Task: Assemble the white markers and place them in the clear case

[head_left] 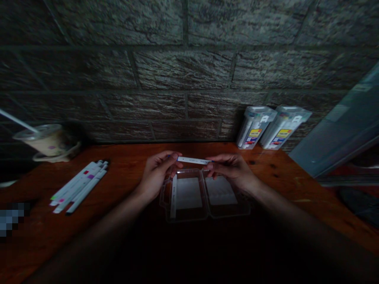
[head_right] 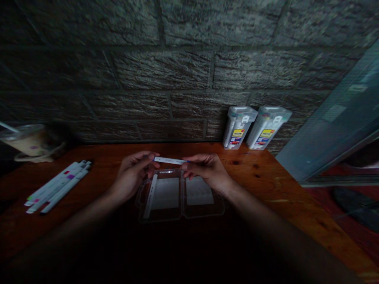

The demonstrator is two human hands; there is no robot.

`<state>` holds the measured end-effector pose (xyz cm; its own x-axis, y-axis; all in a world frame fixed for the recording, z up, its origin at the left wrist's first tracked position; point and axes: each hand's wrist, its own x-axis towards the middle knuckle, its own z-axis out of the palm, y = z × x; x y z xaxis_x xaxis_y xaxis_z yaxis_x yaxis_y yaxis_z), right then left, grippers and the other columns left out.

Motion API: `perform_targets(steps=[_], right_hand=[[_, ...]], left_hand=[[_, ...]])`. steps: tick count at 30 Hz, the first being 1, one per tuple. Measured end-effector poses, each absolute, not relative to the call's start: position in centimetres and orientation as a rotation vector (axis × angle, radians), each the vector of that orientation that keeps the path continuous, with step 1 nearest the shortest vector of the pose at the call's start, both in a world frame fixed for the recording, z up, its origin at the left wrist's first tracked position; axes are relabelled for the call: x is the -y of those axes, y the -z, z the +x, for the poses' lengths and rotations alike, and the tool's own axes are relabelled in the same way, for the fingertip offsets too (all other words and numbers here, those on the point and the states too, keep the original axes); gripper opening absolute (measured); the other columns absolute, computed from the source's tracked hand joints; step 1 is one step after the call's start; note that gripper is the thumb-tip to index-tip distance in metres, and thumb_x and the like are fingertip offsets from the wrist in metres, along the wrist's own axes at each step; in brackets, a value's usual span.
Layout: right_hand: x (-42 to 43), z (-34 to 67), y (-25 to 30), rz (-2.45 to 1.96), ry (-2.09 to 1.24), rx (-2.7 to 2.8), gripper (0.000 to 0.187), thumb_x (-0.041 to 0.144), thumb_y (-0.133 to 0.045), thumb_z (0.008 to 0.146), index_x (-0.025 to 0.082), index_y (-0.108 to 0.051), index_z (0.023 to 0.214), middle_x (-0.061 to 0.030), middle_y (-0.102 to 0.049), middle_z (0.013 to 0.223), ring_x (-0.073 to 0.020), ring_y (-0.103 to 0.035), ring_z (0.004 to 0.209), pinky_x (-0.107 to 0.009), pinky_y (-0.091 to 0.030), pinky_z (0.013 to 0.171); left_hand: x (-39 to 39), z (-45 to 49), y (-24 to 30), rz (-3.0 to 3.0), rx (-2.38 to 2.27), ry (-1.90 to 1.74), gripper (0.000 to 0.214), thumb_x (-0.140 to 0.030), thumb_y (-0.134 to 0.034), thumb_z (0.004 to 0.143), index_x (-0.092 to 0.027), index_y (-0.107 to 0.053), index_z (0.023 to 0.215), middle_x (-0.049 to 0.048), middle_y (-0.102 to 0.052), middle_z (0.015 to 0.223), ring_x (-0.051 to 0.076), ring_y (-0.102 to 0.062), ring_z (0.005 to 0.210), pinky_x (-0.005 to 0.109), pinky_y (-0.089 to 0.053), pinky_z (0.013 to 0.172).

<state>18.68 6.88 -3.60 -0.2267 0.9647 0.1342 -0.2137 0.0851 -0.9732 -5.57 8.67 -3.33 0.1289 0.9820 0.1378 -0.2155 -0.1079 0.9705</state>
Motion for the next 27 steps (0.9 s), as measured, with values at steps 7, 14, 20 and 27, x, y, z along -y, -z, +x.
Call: perform_targets(steps=[7, 14, 20, 27], right_hand=[[-6.65, 18.90, 3.27, -0.786, -1.513, 1.275, 0.023, 0.040, -0.083, 0.087, 0.017, -0.085, 0.088, -0.0100, -0.083, 0.086, -0.0147, -0.076, 0.069, -0.024, -0.057, 0.060], [-6.92, 18.75, 3.72, -0.810, -1.453, 1.275, 0.020, 0.031, -0.092, 0.075, 0.022, -0.085, 0.092, -0.0048, -0.083, 0.080, -0.0139, -0.074, 0.064, -0.024, -0.057, 0.056], [-6.93, 18.62, 3.64, -0.800, -1.463, 1.333, 0.023, 0.024, -0.095, 0.070, 0.022, -0.084, 0.091, -0.0023, -0.081, 0.072, -0.0137, -0.074, 0.061, -0.023, -0.058, 0.055], [-6.75, 18.63, 3.53, -0.851, -1.361, 1.326, 0.018, 0.025, -0.094, 0.072, 0.021, -0.084, 0.087, -0.0015, -0.079, 0.069, -0.0113, -0.070, 0.058, -0.022, -0.055, 0.054]], left_hand=[[-8.71, -5.64, 3.38, 1.187, -0.857, -1.291, 0.022, -0.034, -0.080, 0.083, -0.015, -0.079, 0.093, 0.0046, -0.076, 0.073, 0.008, -0.052, 0.048, 0.021, -0.038, 0.047], [-8.72, -5.65, 3.38, 1.213, -0.850, -1.283, 0.016, -0.030, -0.077, 0.086, -0.016, -0.080, 0.093, 0.0049, -0.076, 0.073, 0.007, -0.052, 0.048, 0.020, -0.039, 0.047], [-8.79, -5.68, 3.42, 1.191, -0.845, -1.281, 0.015, -0.030, -0.077, 0.086, -0.017, -0.080, 0.092, 0.0041, -0.075, 0.070, 0.008, -0.052, 0.047, 0.020, -0.039, 0.047], [-8.74, -5.66, 3.58, 1.220, -0.852, -1.285, 0.019, -0.033, -0.078, 0.085, -0.016, -0.080, 0.093, 0.0045, -0.075, 0.071, 0.008, -0.052, 0.048, 0.020, -0.039, 0.047]])
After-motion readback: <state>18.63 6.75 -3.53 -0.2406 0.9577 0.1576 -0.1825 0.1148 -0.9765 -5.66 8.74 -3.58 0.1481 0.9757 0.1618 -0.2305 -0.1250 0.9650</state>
